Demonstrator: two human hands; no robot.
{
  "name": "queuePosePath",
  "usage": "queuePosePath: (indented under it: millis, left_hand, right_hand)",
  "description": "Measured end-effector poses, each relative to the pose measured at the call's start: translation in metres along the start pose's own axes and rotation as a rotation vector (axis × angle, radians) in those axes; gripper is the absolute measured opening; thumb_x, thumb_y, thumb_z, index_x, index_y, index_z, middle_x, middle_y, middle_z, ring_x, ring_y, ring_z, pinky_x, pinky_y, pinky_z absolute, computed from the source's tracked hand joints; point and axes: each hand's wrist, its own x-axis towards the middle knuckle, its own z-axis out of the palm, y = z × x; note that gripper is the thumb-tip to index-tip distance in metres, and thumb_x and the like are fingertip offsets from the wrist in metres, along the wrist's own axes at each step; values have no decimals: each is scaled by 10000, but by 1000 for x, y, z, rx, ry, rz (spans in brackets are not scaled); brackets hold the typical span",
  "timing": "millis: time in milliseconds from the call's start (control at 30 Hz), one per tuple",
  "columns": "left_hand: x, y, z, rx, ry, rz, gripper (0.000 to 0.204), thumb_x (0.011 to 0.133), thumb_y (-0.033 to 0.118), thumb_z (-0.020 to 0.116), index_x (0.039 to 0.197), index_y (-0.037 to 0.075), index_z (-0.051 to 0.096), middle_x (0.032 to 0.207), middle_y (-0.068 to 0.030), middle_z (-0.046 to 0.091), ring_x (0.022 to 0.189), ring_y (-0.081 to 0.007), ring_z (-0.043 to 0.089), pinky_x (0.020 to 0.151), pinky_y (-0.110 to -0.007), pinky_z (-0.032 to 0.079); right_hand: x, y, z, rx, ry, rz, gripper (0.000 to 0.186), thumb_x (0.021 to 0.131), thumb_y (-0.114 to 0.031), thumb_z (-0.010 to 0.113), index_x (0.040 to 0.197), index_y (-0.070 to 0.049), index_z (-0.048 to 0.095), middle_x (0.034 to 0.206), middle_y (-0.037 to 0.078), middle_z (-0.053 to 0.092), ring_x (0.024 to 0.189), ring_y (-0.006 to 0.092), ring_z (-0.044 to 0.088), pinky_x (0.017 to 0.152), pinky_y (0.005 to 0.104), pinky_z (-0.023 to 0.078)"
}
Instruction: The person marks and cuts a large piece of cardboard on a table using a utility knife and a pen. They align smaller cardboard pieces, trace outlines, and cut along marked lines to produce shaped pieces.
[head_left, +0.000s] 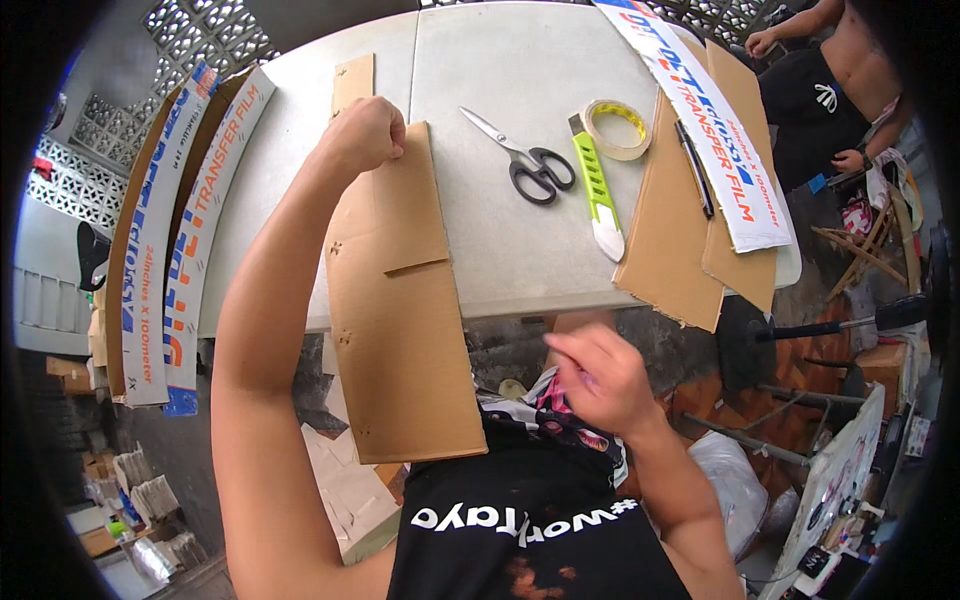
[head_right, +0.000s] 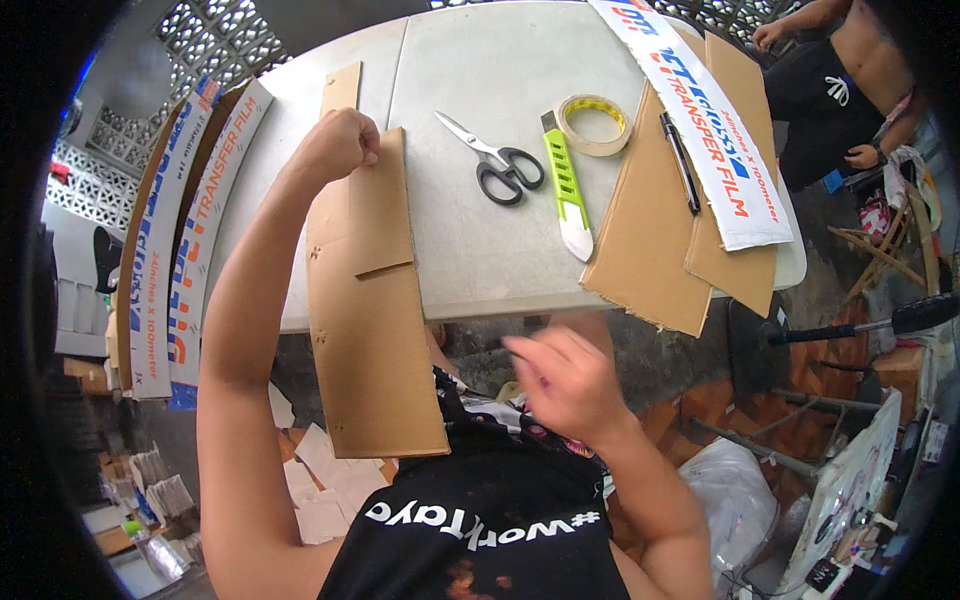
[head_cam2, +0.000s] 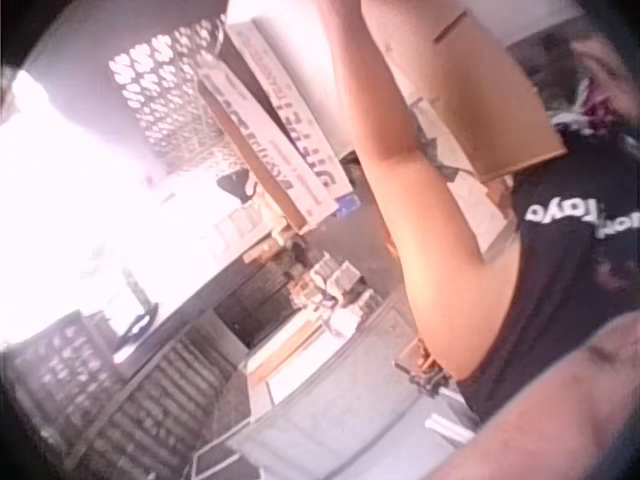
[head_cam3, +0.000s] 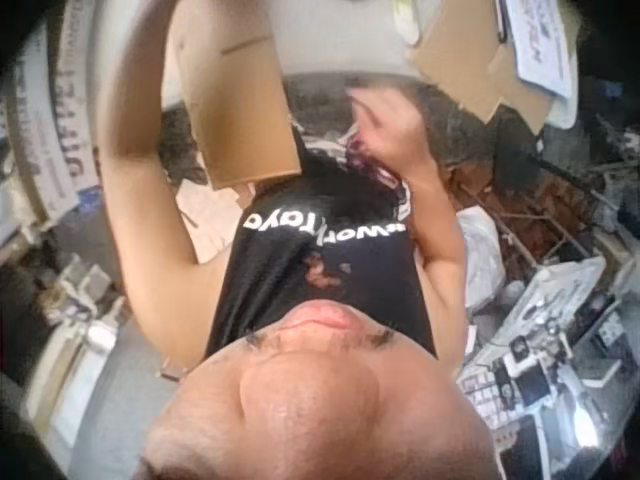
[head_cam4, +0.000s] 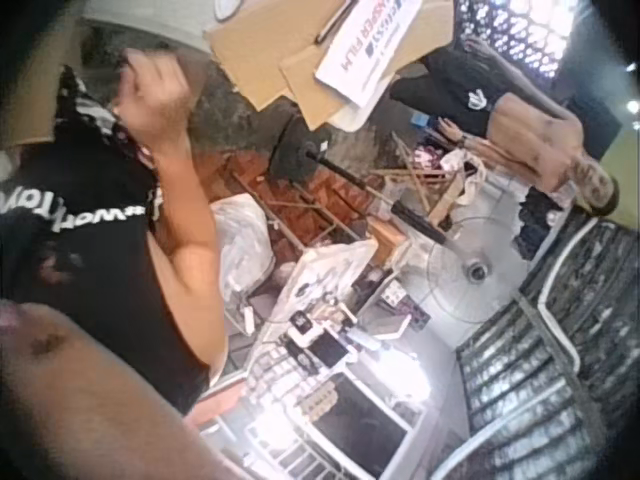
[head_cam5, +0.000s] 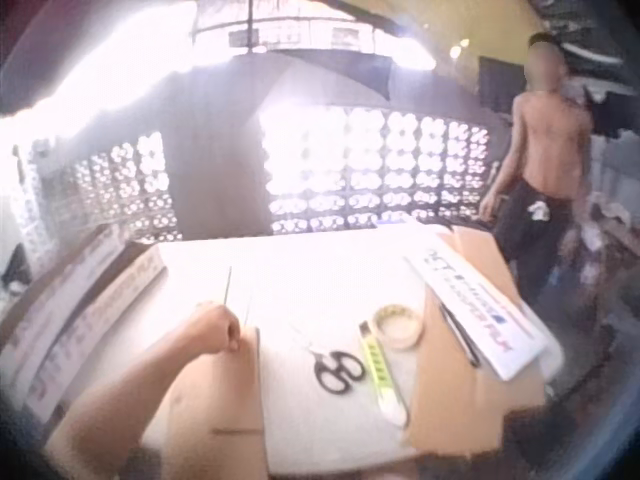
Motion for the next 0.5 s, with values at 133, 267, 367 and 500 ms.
queuePosePath:
  millis: [133,267,367,500]
  left_hand:
    - [0,12,2,-4,13,-17,71,759,-18,744,824,10,751,767,-136,749,729,-256,714,695,-390,563]
    - [2,18,3,18,24,27,56,771,0,701,800,28,740,751,-122,741,707,-252,704,667,-384,556]
    - [4,17,4,9,44,-1,63,763,-3,684,783,34,731,725,-116,723,670,-241,690,623,-384,542]
    - [0,12,3,-31,28,17,53,746,-15,704,780,21,722,716,-113,710,653,-235,678,601,-396,533]
  right_hand:
    - [102,-3,37,-67,-54,-306,239,787,-9,674,1024,-14,696,991,149,677,914,336,646,858,450,536]
    - [167,21,67,-71,-38,-391,168,822,-40,678,982,-5,710,1029,150,687,1018,335,653,914,461,519]
    - [185,23,83,-158,-125,-364,148,848,-86,674,970,-18,720,1022,135,691,1044,325,659,946,465,506]
    - [194,11,84,-315,-215,-332,132,889,-158,692,920,-35,729,982,116,688,1038,315,667,957,465,500]
